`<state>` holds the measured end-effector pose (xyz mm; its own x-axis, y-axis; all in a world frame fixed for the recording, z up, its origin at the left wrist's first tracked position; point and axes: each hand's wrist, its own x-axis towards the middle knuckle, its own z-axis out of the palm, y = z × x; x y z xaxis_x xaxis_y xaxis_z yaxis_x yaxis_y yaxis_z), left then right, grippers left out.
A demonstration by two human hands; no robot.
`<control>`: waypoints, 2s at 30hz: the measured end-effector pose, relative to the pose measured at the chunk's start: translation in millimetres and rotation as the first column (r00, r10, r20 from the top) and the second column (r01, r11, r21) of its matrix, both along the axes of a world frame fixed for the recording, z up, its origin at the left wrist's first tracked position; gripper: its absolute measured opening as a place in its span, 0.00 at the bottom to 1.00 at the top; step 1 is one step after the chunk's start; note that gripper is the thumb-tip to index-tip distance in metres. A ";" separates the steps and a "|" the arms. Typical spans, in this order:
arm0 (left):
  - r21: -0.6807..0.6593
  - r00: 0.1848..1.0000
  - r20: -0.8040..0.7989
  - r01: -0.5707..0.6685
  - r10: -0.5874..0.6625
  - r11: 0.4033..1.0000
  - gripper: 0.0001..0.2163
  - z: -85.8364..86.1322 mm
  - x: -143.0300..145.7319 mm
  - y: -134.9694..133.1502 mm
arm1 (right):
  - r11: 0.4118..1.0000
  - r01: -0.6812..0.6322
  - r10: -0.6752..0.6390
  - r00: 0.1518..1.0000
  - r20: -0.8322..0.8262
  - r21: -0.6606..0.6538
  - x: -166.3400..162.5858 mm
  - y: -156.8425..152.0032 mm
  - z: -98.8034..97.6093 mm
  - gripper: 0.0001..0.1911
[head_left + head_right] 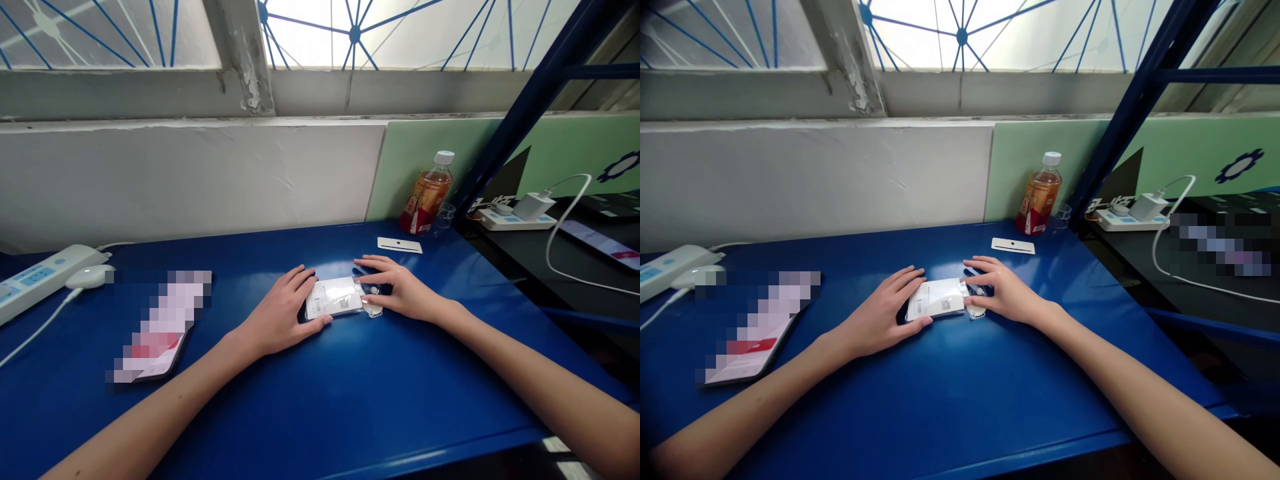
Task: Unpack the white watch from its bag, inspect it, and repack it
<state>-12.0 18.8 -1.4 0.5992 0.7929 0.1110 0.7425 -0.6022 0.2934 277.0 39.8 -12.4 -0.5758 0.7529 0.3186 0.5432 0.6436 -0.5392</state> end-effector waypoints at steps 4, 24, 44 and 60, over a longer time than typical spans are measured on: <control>0.003 1.000 -0.016 -0.010 0.010 1.000 0.33 0.5 0.6 -0.4 | 0.999 -0.037 0.037 0.999 -0.002 0.007 2.5 1.1 4.5 0.12; 0.049 0.999 0.040 -0.014 0.012 0.999 0.31 -2.4 -1.6 0.3 | 1.000 -0.030 0.031 0.990 0.135 -0.007 27.2 7.9 23.4 0.23; 0.094 0.998 0.056 0.027 -0.032 0.995 0.26 -1.1 0.0 0.0 | 0.991 -0.121 0.109 0.979 0.170 0.057 15.9 2.3 23.9 0.16; 0.090 0.998 0.054 0.023 -0.028 0.996 0.28 3.2 1.5 -1.0 | 0.977 0.201 -0.206 0.976 -0.075 -0.069 53.4 16.3 39.5 0.09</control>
<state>-10.6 17.7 1.8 0.6096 0.7631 0.2147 0.7109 -0.6461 0.2778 330.5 56.1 27.1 -0.3831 0.8708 0.3083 0.6120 0.4892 -0.6214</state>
